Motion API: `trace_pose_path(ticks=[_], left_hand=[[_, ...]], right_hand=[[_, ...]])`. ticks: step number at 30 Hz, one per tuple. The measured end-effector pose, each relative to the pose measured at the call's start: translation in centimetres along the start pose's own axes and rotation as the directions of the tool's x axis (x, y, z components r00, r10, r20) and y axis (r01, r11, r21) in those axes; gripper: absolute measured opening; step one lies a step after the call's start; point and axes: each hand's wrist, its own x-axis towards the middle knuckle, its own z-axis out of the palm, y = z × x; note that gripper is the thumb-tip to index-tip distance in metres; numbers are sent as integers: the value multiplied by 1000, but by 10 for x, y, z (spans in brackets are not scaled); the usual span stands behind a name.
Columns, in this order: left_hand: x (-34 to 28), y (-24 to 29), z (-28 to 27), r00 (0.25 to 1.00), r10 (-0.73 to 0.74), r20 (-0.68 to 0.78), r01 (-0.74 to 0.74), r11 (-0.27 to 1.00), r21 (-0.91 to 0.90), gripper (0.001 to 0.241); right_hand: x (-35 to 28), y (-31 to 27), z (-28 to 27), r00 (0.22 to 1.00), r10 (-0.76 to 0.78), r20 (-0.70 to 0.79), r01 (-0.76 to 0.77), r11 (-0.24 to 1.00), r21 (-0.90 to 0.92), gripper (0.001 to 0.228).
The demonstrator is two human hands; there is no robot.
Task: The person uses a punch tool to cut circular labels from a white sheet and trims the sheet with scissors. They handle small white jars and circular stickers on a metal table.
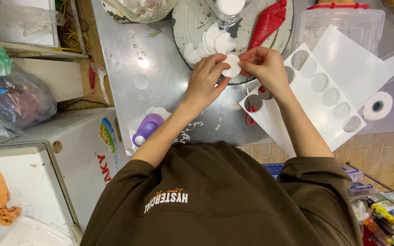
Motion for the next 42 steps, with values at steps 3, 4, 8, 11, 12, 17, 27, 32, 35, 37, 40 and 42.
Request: trace_pose_path(ticks=[3, 4, 8, 11, 12, 17, 27, 32, 35, 37, 40, 42], left_hand=[[-1, -2, 2, 1000, -9, -5, 9, 1000, -8, 29], [-2, -3, 2, 1000, -15, -5, 15, 1000, -13, 28], [-4, -4, 4, 999, -26, -18, 26, 1000, -8, 25], [-5, -4, 6, 999, -22, -29, 22, 1000, -5, 22], [-5, -4, 6, 999, -13, -30, 13, 1000, 3, 22], [0, 0, 2, 997, 73, -31, -70, 994, 78, 24], [-16, 3, -62, 986, 98, -139, -89, 994, 65, 23], [-119, -28, -121, 981, -195, -17, 193, 952, 238, 35], [-195, -39, -127, 879, -473, 62, 394, 793, 466, 68], [-234, -43, -114, 846, -534, 6, 479, 763, 435, 66], [-264, -52, -102, 852, -514, -103, 510, 769, 385, 59], [-271, -55, -100, 829, -541, -140, 555, 766, 326, 52]], right_hand=[[-1, 0, 1, 1000, -12, -6, 12, 1000, -10, 15], [0, 0, 2, 1000, -17, -7, 17, 1000, -19, 15], [0, 1, 4, 999, -32, -32, 30, 997, -76, 14], [2, 2, 5, 997, -57, -53, 49, 989, -138, 14], [1, 2, 5, 996, -68, -59, 58, 986, -158, 14], [-6, -4, 8, 972, -225, -62, 198, 935, -296, 12], [-111, 3, 20, 948, -274, -163, 270, 962, -42, 11], [-154, 58, 62, 965, -205, -164, 215, 975, 46, 10], [-151, 94, 100, 992, -115, -59, 119, 991, 66, 11], [-143, 112, 123, 997, -73, 37, 72, 997, 34, 14], [-124, 126, 154, 990, -80, 120, 95, 987, -127, 15], [-118, 129, 162, 984, -73, 161, 100, 981, -167, 15]])
